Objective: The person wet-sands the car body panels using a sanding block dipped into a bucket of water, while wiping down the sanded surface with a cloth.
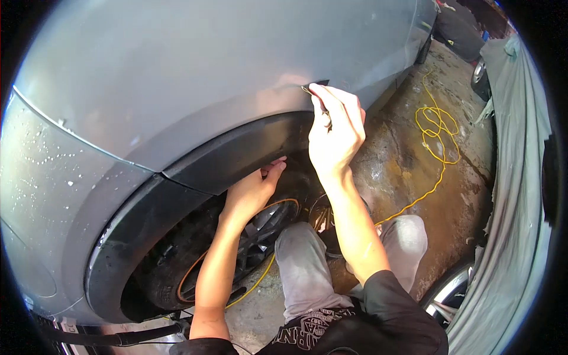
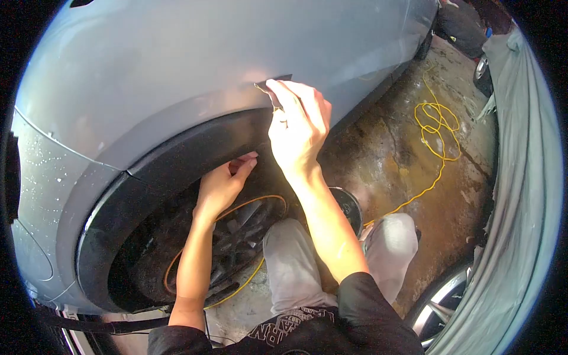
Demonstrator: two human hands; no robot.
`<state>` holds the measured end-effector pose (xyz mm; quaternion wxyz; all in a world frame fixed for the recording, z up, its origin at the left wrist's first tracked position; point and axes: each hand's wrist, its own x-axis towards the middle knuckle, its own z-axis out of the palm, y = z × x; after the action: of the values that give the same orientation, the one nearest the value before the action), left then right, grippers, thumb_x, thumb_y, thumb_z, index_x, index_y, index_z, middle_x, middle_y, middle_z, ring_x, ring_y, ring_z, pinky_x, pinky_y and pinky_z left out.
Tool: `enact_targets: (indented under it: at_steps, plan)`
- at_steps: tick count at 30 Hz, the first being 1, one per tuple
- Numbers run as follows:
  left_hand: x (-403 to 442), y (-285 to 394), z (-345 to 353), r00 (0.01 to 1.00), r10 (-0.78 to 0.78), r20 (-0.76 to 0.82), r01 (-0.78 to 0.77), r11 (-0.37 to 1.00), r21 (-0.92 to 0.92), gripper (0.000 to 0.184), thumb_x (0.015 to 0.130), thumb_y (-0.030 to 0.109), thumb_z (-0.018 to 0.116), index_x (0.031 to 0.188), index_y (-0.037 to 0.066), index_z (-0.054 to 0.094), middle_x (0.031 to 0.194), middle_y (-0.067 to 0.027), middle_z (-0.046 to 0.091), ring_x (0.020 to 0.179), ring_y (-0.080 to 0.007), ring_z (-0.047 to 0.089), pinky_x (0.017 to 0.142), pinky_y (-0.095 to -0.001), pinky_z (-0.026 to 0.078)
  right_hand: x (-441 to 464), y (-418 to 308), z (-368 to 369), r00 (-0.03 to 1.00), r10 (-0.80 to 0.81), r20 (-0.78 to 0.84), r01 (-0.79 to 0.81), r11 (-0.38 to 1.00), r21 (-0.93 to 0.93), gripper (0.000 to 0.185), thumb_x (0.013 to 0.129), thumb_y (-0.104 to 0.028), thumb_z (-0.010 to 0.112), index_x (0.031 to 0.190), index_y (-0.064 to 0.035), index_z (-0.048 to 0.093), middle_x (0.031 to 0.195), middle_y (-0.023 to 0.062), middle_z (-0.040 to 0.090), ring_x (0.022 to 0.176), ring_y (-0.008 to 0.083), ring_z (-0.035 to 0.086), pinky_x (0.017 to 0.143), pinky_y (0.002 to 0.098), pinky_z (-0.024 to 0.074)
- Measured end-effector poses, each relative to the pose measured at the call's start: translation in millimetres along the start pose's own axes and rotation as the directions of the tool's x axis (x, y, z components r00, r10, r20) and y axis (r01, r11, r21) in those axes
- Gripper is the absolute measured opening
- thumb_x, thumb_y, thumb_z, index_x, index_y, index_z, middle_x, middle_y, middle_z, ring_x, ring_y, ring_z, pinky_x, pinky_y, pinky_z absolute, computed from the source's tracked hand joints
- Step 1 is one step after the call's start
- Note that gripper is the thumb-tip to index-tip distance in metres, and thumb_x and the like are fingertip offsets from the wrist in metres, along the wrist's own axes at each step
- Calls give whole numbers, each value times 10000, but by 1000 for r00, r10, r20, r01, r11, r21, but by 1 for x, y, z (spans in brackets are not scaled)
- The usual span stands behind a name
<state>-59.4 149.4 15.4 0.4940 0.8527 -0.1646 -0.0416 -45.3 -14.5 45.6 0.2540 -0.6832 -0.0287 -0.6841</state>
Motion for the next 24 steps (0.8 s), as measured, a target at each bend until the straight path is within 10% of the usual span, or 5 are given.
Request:
enact_targets:
  at_steps: [6,8,12,16,24]
  plan:
    - [-13,-12,-12,988,155,11,-154,964,218,483,975,406,530,1135,-36,645,1101,-255,682,1095,-415,630,921,-434,471,24,-78,24,965,-206,-165,250,914,320,320,642,-33,647,950,-56,730,893,58,680,830,243,649,710,382,513]
    - [-8,3,-15,996,-84,43,68,957,281,364,966,312,593,1114,-13,664,1030,-181,716,963,-297,692,872,-393,511,21,-56,13,961,-264,-83,277,918,285,322,654,-48,648,958,-80,751,878,36,694,812,235,649,731,379,511]
    - [-5,-7,-3,997,63,-50,-64,997,-30,308,936,288,640,1116,51,716,980,-134,743,882,-191,710,817,-330,522,11,-3,-2,996,-87,20,87,996,20,243,757,70,709,950,-69,758,881,65,721,823,200,654,764,324,499]
    - [-1,-16,-4,999,44,-5,-40,938,345,337,976,287,555,1119,-5,646,1051,-230,688,984,-386,665,845,-427,514,26,-67,15,961,-245,-129,274,910,312,297,651,-18,660,932,-58,748,808,38,680,782,220,646,698,361,502]
    - [-3,-8,-3,995,93,-44,-94,995,-31,384,934,373,627,1050,19,721,994,-182,734,952,-313,709,872,-404,523,16,-5,1,986,-162,28,163,987,-14,215,735,7,773,935,-70,755,824,47,701,755,196,629,721,328,475]
